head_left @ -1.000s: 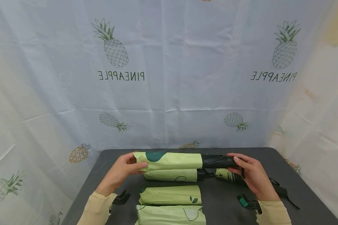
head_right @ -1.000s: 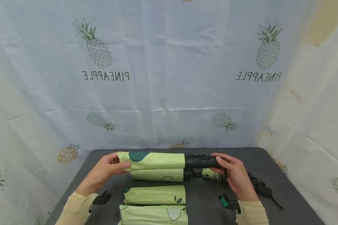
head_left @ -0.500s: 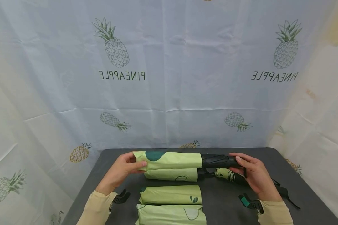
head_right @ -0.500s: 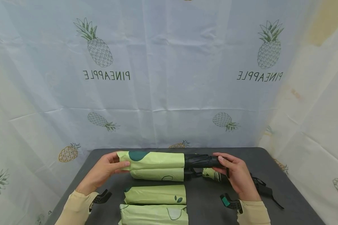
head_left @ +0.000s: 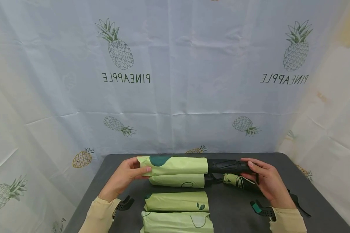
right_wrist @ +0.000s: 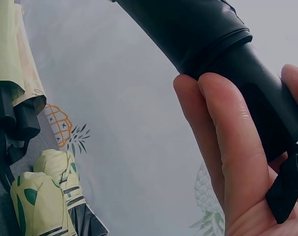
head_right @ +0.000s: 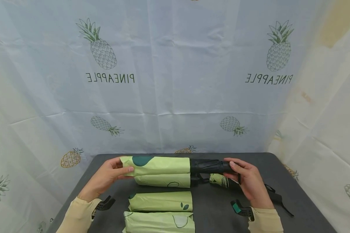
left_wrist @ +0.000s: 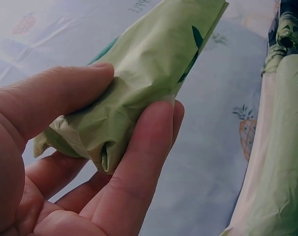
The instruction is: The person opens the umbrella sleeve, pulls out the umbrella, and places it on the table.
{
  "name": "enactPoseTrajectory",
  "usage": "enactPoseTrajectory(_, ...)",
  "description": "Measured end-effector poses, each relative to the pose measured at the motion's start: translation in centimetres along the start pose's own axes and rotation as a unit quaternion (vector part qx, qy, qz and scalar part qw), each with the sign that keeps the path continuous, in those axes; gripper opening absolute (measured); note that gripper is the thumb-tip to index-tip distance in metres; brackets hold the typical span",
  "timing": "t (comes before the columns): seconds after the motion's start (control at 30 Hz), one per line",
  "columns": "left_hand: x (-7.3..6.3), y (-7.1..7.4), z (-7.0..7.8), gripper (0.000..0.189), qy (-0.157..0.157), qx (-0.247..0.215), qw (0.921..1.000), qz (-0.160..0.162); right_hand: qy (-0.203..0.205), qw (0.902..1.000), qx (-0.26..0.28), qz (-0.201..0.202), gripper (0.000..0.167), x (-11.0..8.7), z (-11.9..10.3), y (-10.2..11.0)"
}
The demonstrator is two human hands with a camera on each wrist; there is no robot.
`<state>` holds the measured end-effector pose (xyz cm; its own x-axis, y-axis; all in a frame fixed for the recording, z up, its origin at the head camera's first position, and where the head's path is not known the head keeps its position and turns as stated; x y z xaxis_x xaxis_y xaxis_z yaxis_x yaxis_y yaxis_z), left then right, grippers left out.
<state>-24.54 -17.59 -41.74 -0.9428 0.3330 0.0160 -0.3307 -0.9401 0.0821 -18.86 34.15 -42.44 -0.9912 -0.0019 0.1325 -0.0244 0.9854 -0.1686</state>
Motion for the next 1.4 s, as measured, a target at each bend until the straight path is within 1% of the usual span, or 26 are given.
enactPoseTrajectory(0.2,0.0,0.2,0.0,0.039,0.002,0.003,1.0000,0.001,0.014,0.9998,0.009,-0.008,0.036,-0.2,0.0,0.4)
enactPoseTrajectory(0.43,0.0,0.2,0.1,0.039,0.004,0.005,1.0000,-0.001,0.017,0.9998,0.008,-0.002,0.035,-0.5,-0.2,0.9)
enactPoseTrajectory(0.87,-0.1,0.4,0.1,0.035,0.008,0.005,0.9999,-0.003,0.015,0.9998,0.006,0.007,0.035,-0.7,-0.2,1.2)
enactPoseTrajectory(1.0,-0.1,0.3,-0.1,0.032,0.009,0.003,0.9999,-0.007,0.016,0.9996,0.021,-0.004,0.037,-1.2,-0.4,2.0)
enactPoseTrajectory(1.13,-0.1,0.2,-0.1,0.033,0.010,0.004,0.9999,-0.007,0.017,0.9986,0.048,-0.017,0.040,-1.9,-0.4,3.2)
enactPoseTrajectory(1.3,0.0,0.3,-0.1,0.035,0.011,0.008,0.9999,-0.005,0.005,0.9980,0.063,-0.010,0.041,-2.7,-0.4,4.7)
enactPoseTrajectory(1.4,0.1,0.4,-0.2,0.037,0.012,0.012,0.9998,-0.003,0.001,0.9977,0.066,-0.016,0.042,-3.1,-0.5,5.7)
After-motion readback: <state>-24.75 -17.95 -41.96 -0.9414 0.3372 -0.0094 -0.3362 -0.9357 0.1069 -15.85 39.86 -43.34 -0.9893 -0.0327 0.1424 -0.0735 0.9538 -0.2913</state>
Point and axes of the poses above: each hand's wrist, its own x-axis towards the middle knuckle, its own y-axis out of the back of the hand, z = x × y, the point moved 1 cm from there along x, towards the middle knuckle, and after that the axes turned 6 degrees about z, right-handed, at the moved point
